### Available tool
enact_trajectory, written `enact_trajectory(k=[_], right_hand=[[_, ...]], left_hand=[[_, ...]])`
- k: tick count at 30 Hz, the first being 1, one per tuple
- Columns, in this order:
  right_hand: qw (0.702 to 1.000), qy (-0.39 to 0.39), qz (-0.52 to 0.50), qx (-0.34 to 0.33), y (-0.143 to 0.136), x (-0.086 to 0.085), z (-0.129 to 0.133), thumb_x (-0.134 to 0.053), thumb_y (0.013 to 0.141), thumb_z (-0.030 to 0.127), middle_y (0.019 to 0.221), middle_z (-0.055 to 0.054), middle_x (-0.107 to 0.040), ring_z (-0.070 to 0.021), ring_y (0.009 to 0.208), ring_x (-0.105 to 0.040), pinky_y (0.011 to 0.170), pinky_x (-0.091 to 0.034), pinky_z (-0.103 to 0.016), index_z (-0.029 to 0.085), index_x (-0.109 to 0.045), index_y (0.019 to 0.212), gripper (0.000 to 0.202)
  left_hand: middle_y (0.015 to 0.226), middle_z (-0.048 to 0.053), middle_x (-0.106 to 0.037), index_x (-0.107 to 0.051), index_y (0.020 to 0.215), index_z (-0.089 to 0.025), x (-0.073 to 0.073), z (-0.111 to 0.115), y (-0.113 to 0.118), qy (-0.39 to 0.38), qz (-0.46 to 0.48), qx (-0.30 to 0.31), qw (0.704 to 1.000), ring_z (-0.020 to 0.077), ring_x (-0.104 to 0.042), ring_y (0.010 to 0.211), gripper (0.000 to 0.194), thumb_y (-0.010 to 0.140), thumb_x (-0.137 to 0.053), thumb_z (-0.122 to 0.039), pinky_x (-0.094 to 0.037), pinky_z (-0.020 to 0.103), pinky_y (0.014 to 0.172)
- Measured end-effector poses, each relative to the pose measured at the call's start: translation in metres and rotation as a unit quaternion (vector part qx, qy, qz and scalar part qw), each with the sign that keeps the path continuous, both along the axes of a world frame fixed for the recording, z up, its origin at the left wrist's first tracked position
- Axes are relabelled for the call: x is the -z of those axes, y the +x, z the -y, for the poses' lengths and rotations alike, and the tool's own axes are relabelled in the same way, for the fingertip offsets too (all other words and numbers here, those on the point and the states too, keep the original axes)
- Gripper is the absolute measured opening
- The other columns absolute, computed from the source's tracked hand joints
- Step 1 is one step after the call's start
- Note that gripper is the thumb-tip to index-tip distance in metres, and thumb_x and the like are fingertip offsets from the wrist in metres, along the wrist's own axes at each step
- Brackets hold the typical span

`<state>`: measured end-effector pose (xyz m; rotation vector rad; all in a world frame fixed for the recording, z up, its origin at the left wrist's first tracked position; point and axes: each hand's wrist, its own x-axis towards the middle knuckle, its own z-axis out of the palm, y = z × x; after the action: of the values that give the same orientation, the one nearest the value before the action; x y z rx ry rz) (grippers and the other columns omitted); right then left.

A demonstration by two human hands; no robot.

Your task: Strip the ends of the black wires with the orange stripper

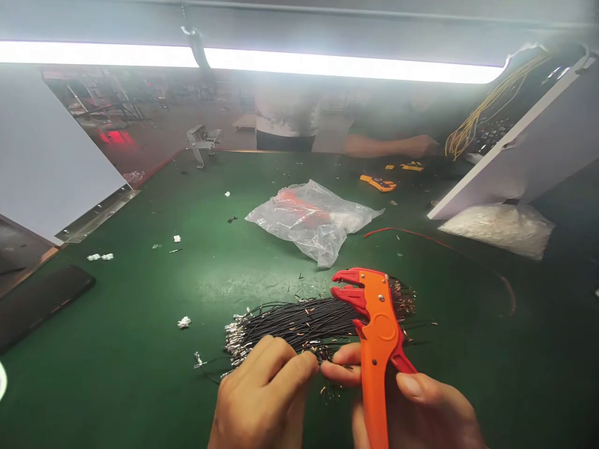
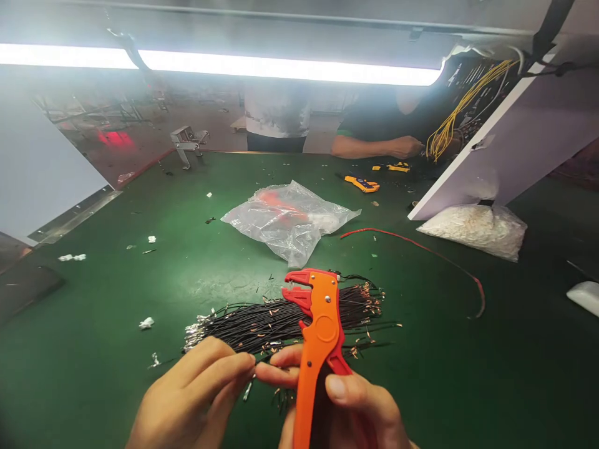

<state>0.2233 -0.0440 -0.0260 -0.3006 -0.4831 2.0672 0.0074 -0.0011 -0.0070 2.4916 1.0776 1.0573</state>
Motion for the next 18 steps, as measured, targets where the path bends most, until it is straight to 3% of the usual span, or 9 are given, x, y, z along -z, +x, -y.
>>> enact_trajectory(k=[4,11,18], right_hand=[[1.0,-0.015,-0.008,-0.015,-0.0029,0.0024,0.0011,-0.052,0.09,0.037,0.138,-0.011,-0.066,-0.017,0.085,-0.079,0.074,-0.05,-0.03,0.016,-0.063,0.13,0.047],[0.997,-0.057,-0.019,-0.05,-0.0062,-0.0014,-0.0012,-0.066,0.087,0.037,0.129,-0.008,-0.073,-0.0125,0.082,-0.078,0.071,-0.049,-0.02,0.018,-0.069,0.118,0.036],[0.99,-0.125,0.059,-0.042,-0.0069,0.0081,0.0038,-0.076,0.08,0.037,0.092,-0.009,-0.075,-0.012,0.068,-0.075,0.063,-0.053,-0.017,0.009,-0.075,0.103,0.037]], left_hand=[[0.073,-0.002,-0.059,-0.064,0.093,-0.023,-0.0025,0.0022,0.0006,0.003,-0.043,-0.055,0.998,0.0096,-0.056,0.06,0.024,0.091,-0.05,-0.005,-0.046,0.017,0.053],[0.074,-0.001,-0.058,-0.061,0.089,-0.023,-0.0016,0.0042,0.0032,0.012,-0.088,-0.081,0.993,0.0115,-0.055,0.063,0.024,0.091,-0.047,-0.003,-0.043,0.017,0.053],[0.067,-0.001,-0.059,-0.06,0.089,-0.023,-0.0058,0.0053,0.0084,0.101,-0.129,-0.083,0.983,0.0153,-0.052,0.061,0.018,0.086,-0.055,-0.006,-0.041,0.021,0.05]])
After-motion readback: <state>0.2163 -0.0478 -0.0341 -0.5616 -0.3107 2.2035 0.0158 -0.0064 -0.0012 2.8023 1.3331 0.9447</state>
